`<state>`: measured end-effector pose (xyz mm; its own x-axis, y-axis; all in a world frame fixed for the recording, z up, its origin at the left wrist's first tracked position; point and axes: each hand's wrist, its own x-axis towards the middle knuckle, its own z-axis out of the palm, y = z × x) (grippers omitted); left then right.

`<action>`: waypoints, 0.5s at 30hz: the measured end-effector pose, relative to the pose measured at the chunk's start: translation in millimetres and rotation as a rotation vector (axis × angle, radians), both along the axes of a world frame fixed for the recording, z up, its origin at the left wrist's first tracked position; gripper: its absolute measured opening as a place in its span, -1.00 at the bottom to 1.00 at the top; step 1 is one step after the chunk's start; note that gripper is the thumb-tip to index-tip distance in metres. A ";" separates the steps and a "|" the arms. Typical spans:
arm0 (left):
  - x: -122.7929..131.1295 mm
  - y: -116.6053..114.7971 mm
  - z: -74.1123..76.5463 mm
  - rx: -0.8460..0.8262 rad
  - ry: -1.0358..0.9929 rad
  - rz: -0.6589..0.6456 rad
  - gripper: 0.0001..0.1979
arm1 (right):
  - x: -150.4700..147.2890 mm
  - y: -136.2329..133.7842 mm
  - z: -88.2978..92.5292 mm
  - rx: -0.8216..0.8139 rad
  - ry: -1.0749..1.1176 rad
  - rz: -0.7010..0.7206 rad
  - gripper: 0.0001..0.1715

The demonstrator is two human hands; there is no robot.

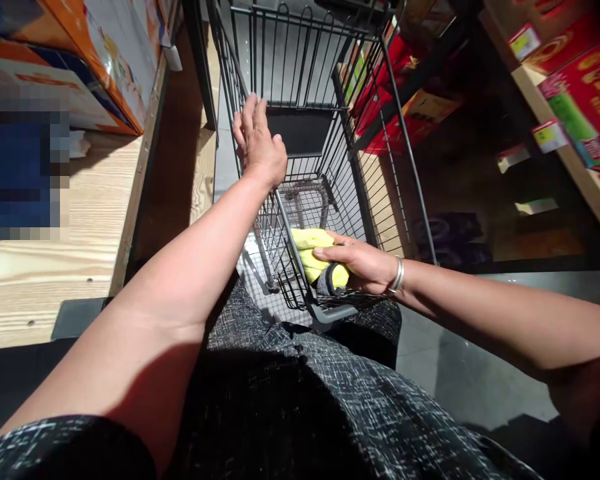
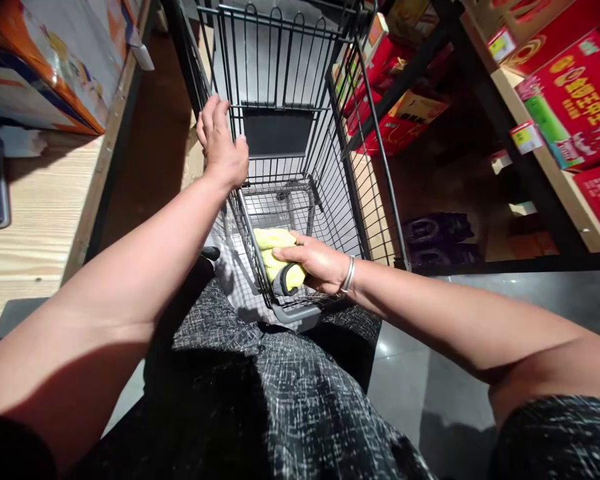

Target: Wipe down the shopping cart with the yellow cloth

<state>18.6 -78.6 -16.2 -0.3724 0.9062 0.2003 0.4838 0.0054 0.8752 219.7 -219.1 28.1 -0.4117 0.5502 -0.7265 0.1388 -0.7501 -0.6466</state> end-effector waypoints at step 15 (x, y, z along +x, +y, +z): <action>3.0 -8.7 8.8 0.053 -0.037 -0.072 -0.30 | 50.8 39.6 -168.1 -0.032 -0.794 1.133 -0.72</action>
